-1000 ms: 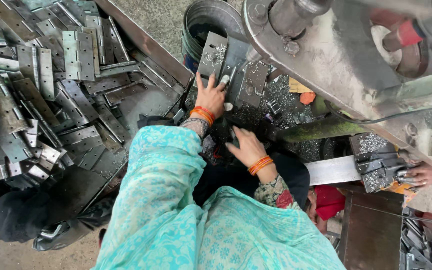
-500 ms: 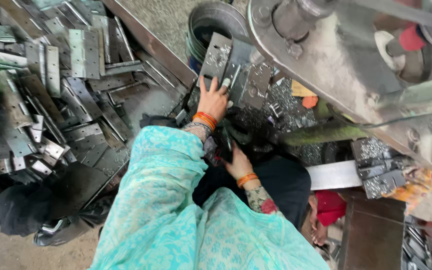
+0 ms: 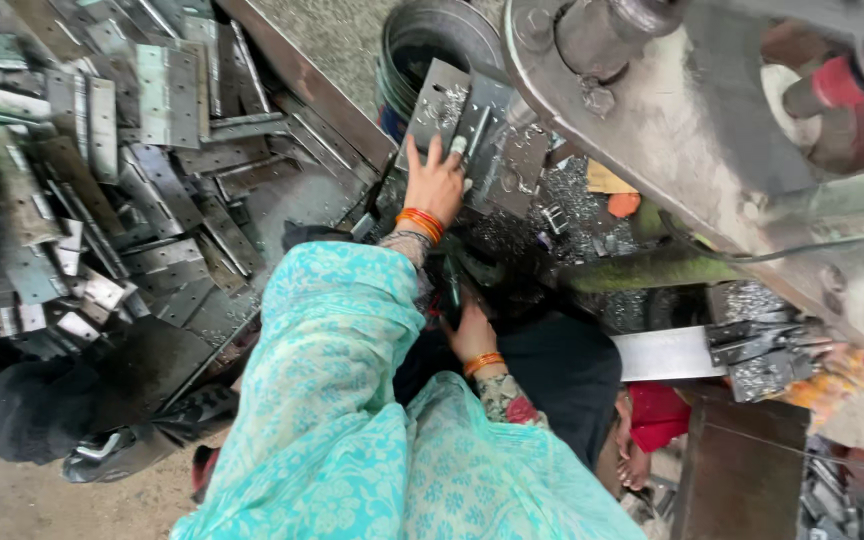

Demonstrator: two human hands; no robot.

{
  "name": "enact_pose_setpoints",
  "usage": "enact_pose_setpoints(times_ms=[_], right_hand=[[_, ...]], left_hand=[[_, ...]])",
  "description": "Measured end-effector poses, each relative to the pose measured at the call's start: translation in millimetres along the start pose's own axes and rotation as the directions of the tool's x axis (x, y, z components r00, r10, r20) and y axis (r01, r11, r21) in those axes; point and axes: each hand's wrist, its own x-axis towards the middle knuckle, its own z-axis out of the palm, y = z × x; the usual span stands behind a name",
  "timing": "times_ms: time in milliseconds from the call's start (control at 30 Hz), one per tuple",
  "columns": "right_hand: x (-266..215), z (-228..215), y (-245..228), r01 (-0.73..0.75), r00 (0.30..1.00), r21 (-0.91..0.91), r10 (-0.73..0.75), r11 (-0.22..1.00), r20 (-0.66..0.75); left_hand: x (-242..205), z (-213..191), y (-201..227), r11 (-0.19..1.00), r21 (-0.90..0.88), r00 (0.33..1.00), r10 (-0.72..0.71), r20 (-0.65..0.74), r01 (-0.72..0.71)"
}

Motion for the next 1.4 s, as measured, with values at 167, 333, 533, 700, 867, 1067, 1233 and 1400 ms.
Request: enact_pose_setpoints(times_ms=[167,333,533,700,867,1067,1233,1400], right_hand=[[28.1,-63.8,-23.0,0.048,0.984,-0.123,-0.025,0.991,0.175],[41.7,-93.1,-38.0,-0.031,0.965,-0.25,0.094,0.968,0.246],[2.3,-9.3,-0.5,0.065,0.997,-0.015,-0.066,0.998,-0.051],[-0.9,-13.9,2.9,-0.011,0.999,-0.002,0.011,1.0,0.034],[28.6,-74.9,-22.3,0.003,0.983,-0.086,0.013,0.996,0.182],[26.8,-63.1,-27.3,0.004,0.988,-0.167,0.022,0.986,0.152],[-3.0,-9.5,-0.9,0.114,0.991,-0.018,-0.115,0.993,-0.067],[8.6,-22.5,-8.2,0.068,0.997,-0.042,-0.066,0.997,0.051]], left_hand=[[9.5,9.6,0.9,0.999,0.042,0.994,-0.006,-0.106,0.011],[27.8,18.4,10.6,0.999,-0.037,0.999,-0.033,-0.005,0.033],[29.6,16.3,8.4,0.997,-0.08,0.999,-0.023,-0.024,0.021],[2.6,7.1,18.3,1.0,0.016,0.999,-0.003,0.034,0.002],[5.7,9.1,13.1,0.997,0.069,0.999,-0.032,-0.001,0.032],[36.2,7.5,12.5,0.996,0.05,0.997,-0.07,0.033,0.069],[28.2,5.2,15.7,0.997,-0.002,0.997,-0.081,0.012,0.081],[18.4,-27.7,5.0,0.98,-0.13,0.982,-0.161,-0.103,0.147]])
